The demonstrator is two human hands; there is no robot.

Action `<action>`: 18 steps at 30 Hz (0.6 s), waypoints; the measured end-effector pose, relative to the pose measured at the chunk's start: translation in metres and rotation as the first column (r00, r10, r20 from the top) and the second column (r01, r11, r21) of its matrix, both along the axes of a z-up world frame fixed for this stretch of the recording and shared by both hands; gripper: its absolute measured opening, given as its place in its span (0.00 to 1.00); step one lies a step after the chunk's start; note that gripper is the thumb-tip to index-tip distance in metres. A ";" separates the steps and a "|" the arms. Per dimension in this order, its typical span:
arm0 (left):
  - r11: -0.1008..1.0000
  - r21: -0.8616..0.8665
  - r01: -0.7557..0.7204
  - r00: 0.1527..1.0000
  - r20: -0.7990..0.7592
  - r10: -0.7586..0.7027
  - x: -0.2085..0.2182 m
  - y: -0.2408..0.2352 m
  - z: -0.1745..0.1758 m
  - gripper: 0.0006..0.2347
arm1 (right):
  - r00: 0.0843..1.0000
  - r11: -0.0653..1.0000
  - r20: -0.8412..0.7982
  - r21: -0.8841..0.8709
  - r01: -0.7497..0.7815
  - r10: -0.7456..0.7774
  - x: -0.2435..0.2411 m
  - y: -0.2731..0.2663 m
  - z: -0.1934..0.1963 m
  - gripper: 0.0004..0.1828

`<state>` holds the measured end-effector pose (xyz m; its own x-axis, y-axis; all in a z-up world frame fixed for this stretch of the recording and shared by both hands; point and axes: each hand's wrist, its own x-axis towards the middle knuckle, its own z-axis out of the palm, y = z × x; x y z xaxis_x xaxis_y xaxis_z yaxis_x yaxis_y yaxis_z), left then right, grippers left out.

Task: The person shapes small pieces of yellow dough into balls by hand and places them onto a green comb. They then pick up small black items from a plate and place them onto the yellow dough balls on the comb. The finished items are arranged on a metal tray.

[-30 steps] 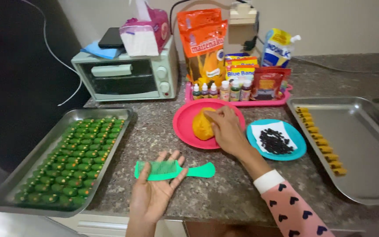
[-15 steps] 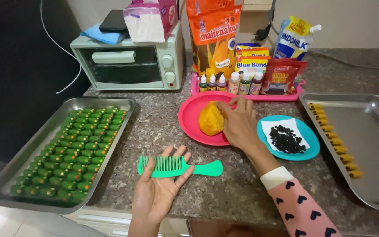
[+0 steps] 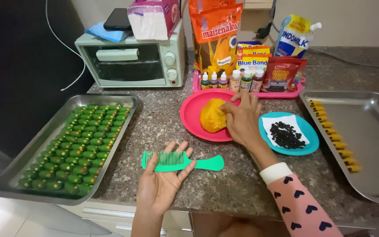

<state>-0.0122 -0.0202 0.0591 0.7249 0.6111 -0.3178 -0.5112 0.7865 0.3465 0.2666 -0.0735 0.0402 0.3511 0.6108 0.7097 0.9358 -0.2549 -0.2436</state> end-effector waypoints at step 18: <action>0.999 -0.041 -0.030 0.999 0.023 0.031 0.004 0.005 -0.006 0.27 | 0.853 0.900 -0.301 0.230 -0.370 0.427 -0.079 -0.004 -0.004 0.25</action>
<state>-0.0086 -0.0155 0.0530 0.7135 0.6202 -0.3260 -0.5428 0.7835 0.3025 0.1880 -0.0778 0.0366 0.3352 0.6398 0.6915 0.8024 0.1907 -0.5655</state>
